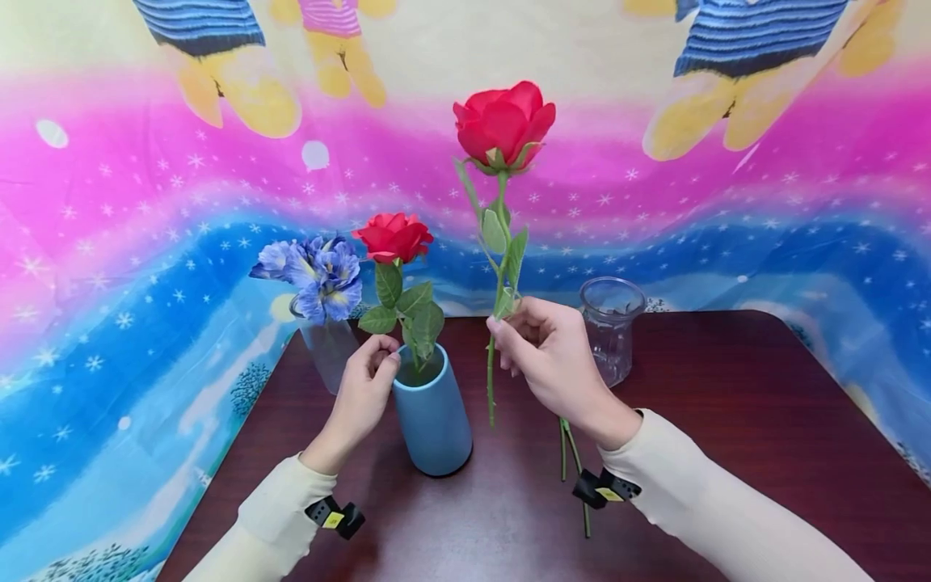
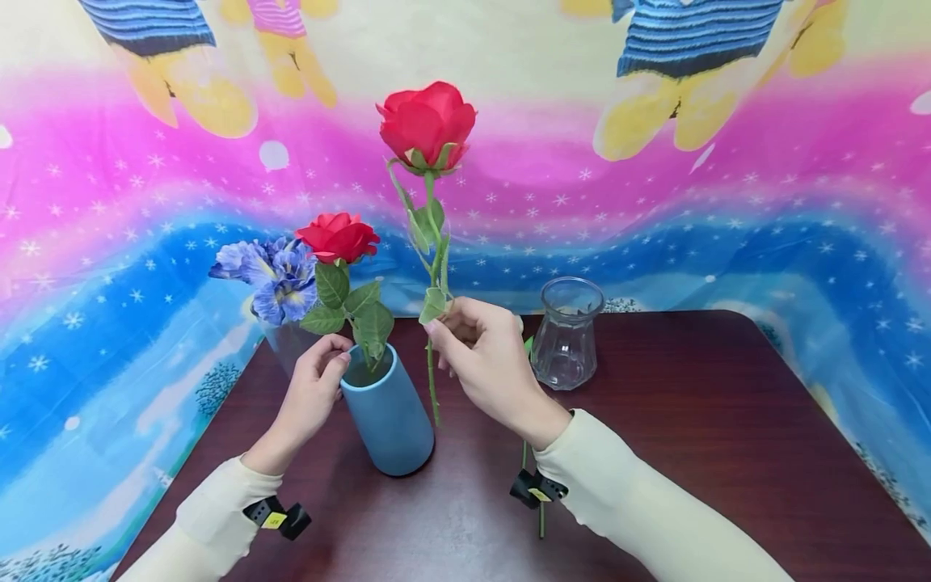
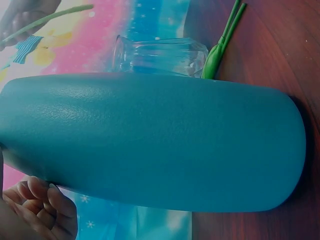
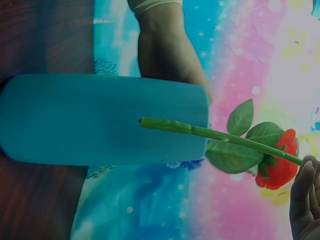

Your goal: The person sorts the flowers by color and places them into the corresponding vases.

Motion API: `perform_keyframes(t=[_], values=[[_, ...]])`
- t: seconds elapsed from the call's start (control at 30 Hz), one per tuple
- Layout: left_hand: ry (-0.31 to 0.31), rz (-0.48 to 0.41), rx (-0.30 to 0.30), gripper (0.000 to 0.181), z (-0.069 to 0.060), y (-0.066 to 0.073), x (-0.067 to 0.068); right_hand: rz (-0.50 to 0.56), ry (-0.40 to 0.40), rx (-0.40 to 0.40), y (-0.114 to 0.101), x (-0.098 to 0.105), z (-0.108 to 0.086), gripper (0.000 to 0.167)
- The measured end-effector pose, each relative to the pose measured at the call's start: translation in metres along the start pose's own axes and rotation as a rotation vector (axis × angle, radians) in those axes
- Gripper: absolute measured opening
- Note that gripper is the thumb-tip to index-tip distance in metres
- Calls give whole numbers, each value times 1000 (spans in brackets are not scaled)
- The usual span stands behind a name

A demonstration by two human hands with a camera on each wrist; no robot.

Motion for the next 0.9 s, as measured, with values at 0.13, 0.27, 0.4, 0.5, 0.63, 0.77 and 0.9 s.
perform_keyframes(t=[0.13,0.27,0.4,0.5,0.63,0.77,0.9], values=[[-4,-1,-3,15,0,1,-1,9,-15,18,-7,-6,6,15],[-2,4,-7,15,0,1,-1,20,-31,29,-13,-11,14,14],[-4,1,-12,15,0,1,-2,23,-33,39,-15,-15,21,13],[-5,-7,-12,15,0,2,-1,29,-25,49,-16,-16,26,13],[-2,-10,-13,15,0,2,-1,49,-6,61,-16,-18,31,11],[-5,-2,-14,16,-1,2,0,66,19,75,-17,-20,34,9],[-3,-1,-9,15,-1,2,0,80,38,97,-19,-24,37,11]])
Point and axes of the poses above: each hand's wrist, its own z-axis towards the middle knuckle, its own x-axis out of the back of the hand, y = z × x, the point moved 4 cm from there along z, towards the middle knuckle, and after that the axes turned 8 degrees about z, right-handed, at the moved point
